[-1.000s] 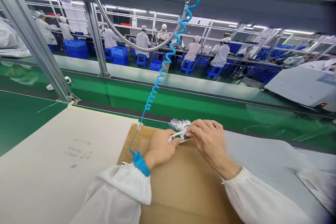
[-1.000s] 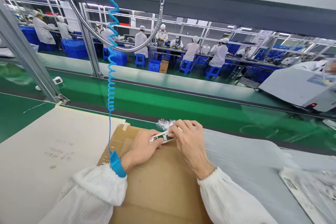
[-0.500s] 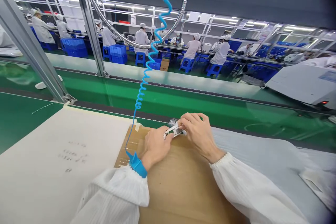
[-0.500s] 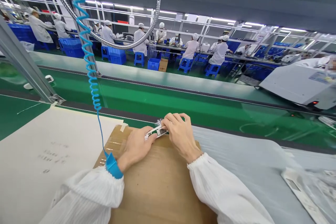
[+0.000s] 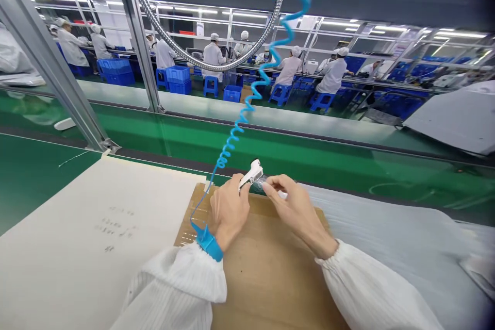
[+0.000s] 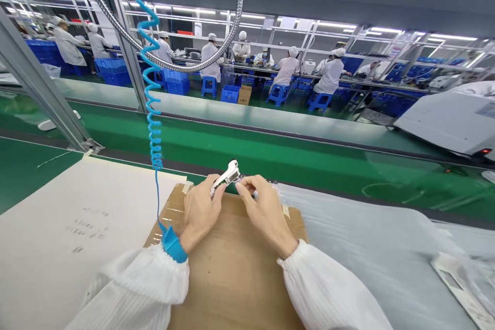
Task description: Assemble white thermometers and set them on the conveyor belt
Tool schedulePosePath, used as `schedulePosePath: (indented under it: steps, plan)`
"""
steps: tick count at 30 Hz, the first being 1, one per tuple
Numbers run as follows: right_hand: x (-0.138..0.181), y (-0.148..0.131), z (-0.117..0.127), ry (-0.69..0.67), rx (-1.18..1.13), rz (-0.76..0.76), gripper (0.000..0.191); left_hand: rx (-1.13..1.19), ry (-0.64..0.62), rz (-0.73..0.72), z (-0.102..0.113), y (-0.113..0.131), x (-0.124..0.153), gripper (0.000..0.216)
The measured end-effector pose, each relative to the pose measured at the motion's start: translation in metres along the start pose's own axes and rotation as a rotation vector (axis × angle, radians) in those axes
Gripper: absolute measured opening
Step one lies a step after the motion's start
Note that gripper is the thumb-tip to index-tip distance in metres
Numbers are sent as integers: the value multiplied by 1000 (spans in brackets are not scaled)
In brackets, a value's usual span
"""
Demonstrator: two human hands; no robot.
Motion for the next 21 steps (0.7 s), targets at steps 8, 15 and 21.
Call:
schedulePosePath:
  steps: [8, 15, 21]
  plan:
    - [-4, -5, -15, -18, -177, -212, 36, -104, 7, -106, -2, 13, 8, 25]
    - [-5, 0, -18, -8, -241, -228, 28, -144, -9, -92, 1, 15, 7, 25]
    - [-3, 11, -22, -34, -230, -278, 25, -84, -20, -22, 3, 10, 8, 31]
Point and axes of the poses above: each hand's wrist, its own x-axis away from the middle knuckle, its own z-axis out of the back of the hand, y = z × x, the point moved 9 cm from there along -x, towards the middle knuckle, and after that the axes turned 15 degrees about x, right-handed, at the moved point
